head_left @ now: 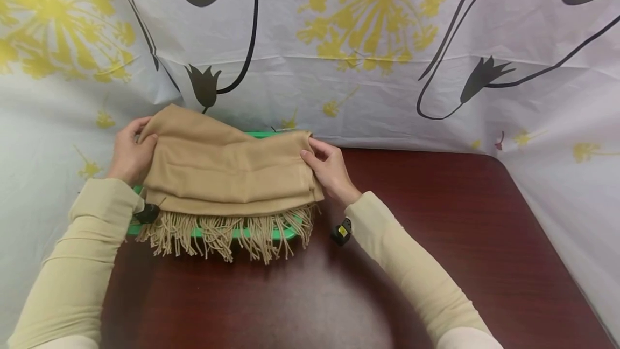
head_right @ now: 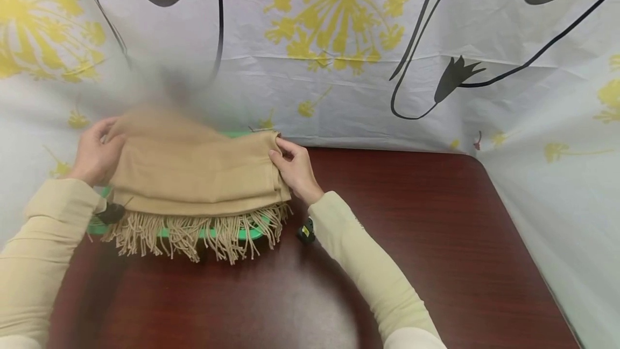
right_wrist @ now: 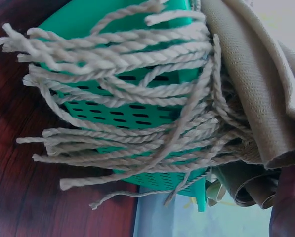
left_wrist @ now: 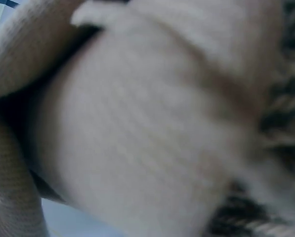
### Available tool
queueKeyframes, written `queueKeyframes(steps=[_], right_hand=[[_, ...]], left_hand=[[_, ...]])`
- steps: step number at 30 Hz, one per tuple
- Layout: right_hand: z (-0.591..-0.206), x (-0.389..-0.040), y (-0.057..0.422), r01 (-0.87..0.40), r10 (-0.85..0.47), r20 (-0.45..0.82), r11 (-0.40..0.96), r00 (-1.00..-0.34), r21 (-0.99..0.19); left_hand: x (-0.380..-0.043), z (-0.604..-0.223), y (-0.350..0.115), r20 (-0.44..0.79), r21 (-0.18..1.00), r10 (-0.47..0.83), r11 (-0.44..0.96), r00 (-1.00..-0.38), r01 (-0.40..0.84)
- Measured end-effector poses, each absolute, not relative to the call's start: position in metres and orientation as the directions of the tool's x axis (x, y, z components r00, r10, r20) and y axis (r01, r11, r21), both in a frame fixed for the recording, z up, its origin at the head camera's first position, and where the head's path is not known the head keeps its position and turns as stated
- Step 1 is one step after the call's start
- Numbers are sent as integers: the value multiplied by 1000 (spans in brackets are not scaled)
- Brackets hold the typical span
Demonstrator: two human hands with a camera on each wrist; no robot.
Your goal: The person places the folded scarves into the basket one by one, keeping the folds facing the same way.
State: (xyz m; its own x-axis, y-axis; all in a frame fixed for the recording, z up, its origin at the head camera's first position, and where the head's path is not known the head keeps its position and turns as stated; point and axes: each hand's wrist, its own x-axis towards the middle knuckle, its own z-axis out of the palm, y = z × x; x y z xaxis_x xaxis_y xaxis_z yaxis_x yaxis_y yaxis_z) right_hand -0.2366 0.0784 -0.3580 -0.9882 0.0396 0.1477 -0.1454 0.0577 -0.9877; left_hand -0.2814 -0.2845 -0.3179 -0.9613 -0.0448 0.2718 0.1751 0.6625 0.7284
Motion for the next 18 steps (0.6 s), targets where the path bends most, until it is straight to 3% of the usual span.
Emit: queueKeyframes(steps=[8, 18], right_hand=[[-361, -243, 75, -156, 36, 159, 82, -987, -984], [-362, -249, 70, -170, 39, 175, 104, -984, -980]], left_hand=[[-285, -320, -283, 273, 736, -85, 660, -958, 151], [-287, -315, -273, 233, 756, -227, 654, -946, 29]])
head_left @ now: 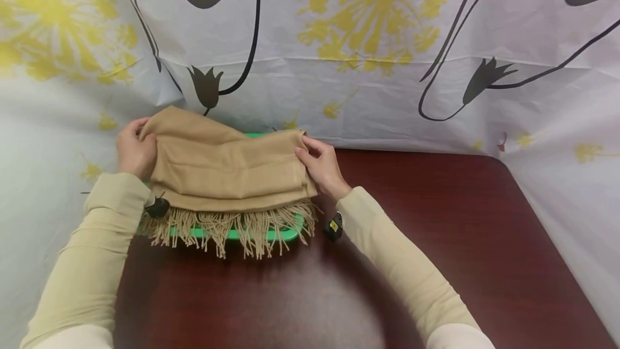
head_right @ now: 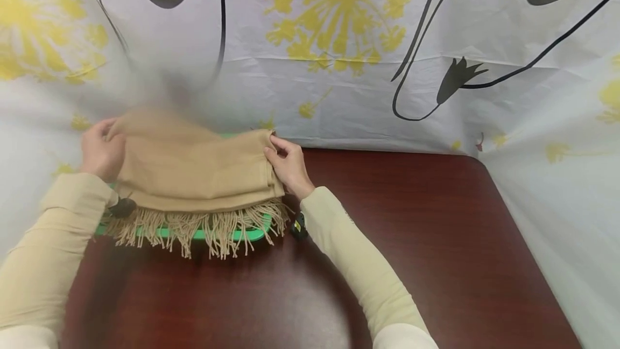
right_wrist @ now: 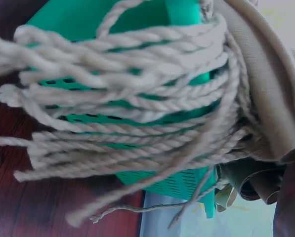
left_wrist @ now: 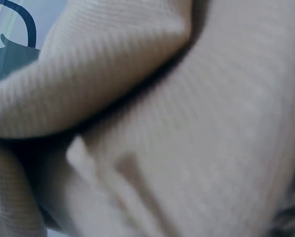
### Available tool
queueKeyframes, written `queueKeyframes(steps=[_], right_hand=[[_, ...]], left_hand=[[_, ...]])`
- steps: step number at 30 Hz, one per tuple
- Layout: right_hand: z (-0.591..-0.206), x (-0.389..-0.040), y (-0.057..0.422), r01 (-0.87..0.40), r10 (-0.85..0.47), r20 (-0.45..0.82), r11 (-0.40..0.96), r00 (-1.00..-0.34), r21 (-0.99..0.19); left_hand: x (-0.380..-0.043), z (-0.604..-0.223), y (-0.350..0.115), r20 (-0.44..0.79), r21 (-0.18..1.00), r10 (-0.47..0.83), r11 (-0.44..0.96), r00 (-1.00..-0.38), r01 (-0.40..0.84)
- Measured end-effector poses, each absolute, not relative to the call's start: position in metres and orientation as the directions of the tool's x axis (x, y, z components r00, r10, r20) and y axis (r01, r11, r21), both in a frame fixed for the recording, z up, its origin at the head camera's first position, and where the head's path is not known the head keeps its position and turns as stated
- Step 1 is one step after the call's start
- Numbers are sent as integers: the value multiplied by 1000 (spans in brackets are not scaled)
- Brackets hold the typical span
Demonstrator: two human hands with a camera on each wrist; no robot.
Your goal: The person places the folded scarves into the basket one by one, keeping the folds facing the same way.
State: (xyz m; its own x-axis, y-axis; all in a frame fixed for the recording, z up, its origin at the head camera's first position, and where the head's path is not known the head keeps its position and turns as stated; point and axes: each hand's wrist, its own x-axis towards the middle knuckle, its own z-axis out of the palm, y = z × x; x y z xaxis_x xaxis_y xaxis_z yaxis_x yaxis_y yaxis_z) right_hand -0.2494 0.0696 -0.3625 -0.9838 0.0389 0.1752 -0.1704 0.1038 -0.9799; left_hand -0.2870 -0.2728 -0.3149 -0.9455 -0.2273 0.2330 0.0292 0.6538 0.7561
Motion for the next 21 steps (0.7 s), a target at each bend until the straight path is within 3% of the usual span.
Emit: queueKeyframes(steps=[7, 21], right_hand=[[-368, -251, 65, -125, 19, 128, 108, -992, -986], [-378, -248, 64, -76, -35, 72, 154, -997, -985]], left_hand=[[-290, -322, -275, 189, 764, -283, 644, -940, -40], [-287, -328, -283, 46, 797, -250, 593, -967, -115]])
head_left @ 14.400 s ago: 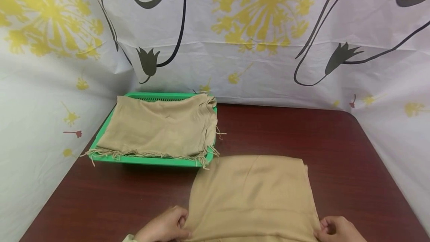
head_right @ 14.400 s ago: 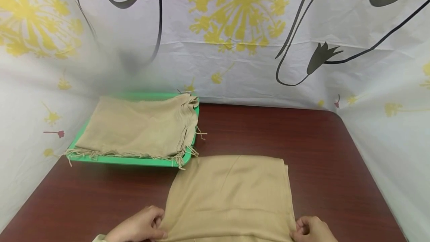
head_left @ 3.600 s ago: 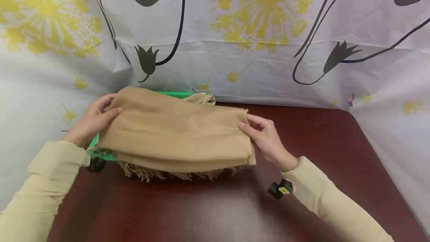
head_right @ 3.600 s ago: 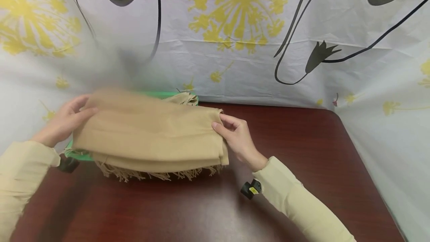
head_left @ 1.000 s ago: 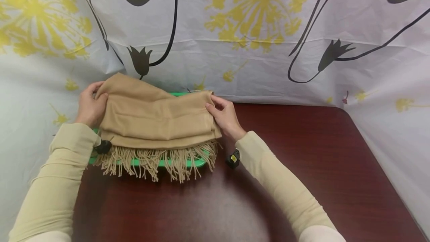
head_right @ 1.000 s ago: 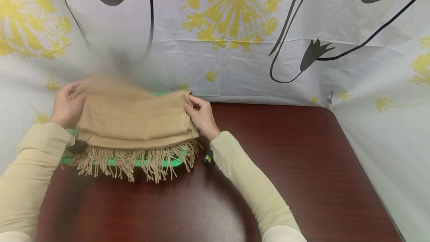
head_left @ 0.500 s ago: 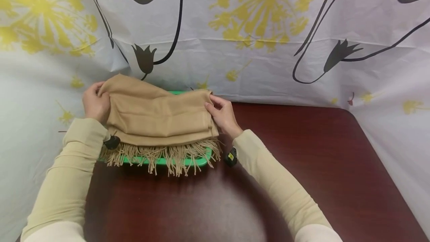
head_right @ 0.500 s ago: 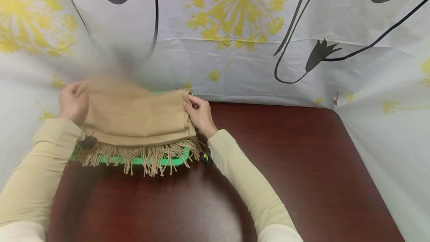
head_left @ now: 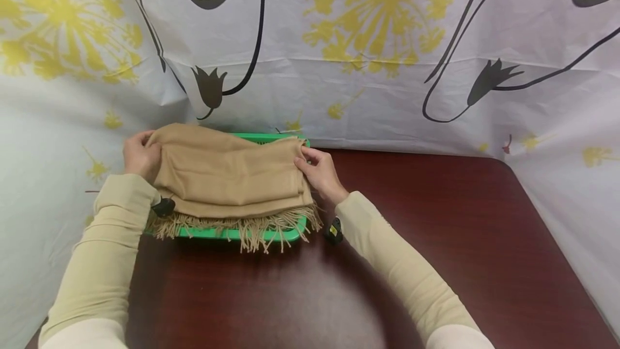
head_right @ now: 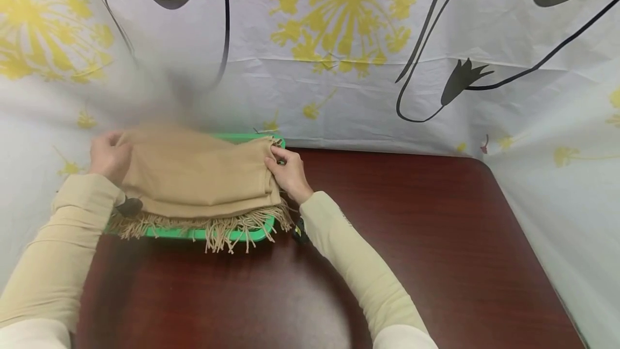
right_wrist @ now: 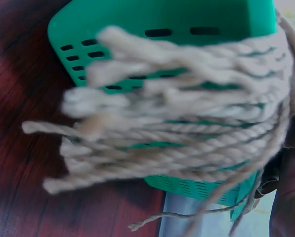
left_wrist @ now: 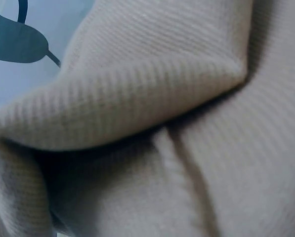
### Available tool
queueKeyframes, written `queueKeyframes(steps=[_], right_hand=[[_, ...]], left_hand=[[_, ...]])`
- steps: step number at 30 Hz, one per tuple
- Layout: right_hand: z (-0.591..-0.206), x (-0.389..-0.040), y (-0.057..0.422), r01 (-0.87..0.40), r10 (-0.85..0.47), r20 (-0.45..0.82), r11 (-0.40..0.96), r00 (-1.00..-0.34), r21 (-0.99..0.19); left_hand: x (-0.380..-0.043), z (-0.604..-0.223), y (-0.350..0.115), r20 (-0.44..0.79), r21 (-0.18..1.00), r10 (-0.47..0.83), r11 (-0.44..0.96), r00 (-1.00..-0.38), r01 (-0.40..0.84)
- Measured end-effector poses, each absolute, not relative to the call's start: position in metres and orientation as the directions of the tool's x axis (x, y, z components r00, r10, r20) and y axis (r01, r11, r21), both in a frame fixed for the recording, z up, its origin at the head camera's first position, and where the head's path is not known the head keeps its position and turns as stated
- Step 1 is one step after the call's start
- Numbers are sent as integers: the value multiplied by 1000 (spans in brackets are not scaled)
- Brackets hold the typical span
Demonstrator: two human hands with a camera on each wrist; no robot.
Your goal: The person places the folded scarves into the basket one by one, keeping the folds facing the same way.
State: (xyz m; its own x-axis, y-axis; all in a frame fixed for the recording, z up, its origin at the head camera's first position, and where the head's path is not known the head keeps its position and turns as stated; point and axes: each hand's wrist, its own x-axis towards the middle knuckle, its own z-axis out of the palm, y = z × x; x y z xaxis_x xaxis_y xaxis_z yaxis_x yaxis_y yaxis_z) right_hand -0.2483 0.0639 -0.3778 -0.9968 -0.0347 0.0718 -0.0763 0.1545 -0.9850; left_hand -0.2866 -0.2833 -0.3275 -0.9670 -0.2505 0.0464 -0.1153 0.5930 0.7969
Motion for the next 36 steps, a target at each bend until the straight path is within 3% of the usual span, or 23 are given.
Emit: queueKeyframes(steps=[23, 36], right_hand=[[-389, -248, 58, -88, -22, 86, 190, -996, -978], [-392, -246, 60, -127, -64, 115, 242, -991, -962]], left_hand=[[-287, -343, -288, 22, 747, -232, 650, -972, -138], [-281, -350, -288, 19, 760, -303, 624, -953, -184]])
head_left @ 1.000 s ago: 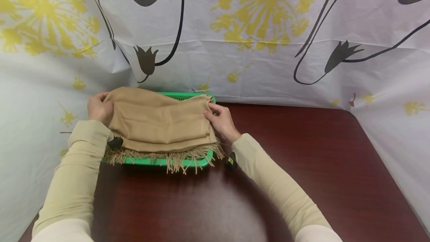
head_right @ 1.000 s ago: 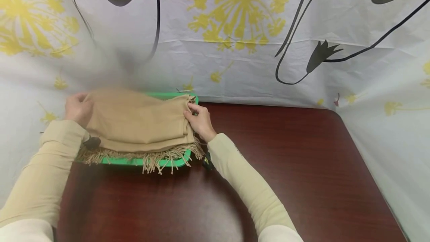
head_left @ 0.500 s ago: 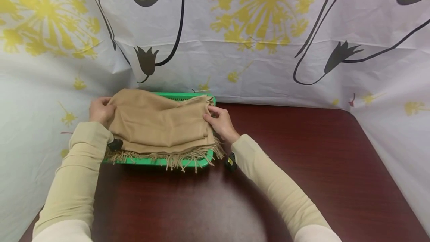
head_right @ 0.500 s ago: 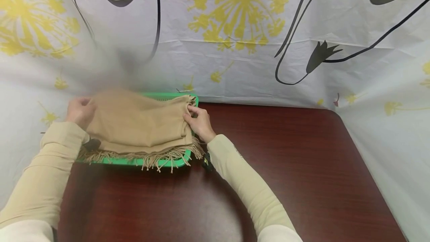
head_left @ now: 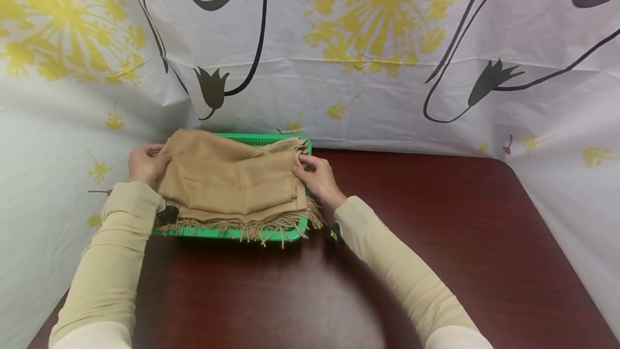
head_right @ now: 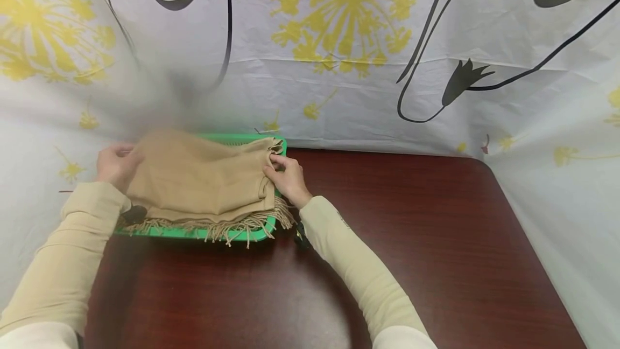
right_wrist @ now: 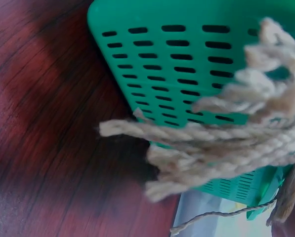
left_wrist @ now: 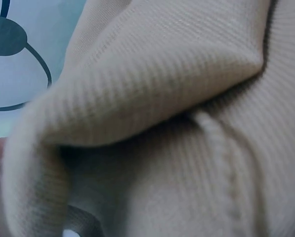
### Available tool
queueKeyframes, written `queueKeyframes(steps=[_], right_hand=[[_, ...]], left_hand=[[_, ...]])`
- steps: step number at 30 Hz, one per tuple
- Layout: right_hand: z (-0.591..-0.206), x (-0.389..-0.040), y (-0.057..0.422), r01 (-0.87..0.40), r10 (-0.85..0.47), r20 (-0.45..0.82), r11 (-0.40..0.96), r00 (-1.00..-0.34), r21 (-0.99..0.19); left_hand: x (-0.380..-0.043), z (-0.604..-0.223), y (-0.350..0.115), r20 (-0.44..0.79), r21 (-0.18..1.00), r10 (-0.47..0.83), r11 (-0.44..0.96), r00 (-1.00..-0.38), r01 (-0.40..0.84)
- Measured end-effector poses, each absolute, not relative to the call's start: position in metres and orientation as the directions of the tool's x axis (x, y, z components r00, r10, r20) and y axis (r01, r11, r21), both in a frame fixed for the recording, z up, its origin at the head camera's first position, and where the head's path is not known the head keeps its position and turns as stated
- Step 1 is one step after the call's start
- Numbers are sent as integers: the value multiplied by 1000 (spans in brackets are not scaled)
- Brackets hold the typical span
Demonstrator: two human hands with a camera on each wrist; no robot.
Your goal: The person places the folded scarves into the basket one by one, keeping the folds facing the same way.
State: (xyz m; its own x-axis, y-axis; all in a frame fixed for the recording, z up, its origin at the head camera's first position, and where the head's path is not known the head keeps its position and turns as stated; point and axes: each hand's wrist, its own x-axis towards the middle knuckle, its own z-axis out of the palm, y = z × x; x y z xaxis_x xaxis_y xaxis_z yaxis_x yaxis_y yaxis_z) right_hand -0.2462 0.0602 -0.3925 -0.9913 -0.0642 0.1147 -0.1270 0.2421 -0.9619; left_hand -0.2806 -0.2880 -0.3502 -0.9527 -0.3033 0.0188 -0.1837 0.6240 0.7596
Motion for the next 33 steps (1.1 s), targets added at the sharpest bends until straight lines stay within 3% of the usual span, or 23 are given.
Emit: queueKeyframes(steps=[9, 18, 24, 28, 33], right_hand=[[-394, -245, 65, -139, -65, 127, 252, -990, -958], [-392, -242, 70, -69, -70, 62, 94, -996, -993], [-395, -244, 72, -36, -65, 32, 61, -997, -997], [-395, -243, 71, -36, -61, 33, 57, -998, -998], [-394, -241, 72, -53, -64, 51, 34, -997, -998]], left_hand=[[-280, -352, -287, 51, 784, -309, 601, -950, -153], [-274, -352, -294, 52, 891, -340, 441, -939, -110], [-273, -352, -298, -4, 932, -374, 335, -927, -139], [-270, -351, -298, 6, 924, -368, 358, -930, -136], [-265, -347, -297, 66, 859, -322, 500, -944, -110]])
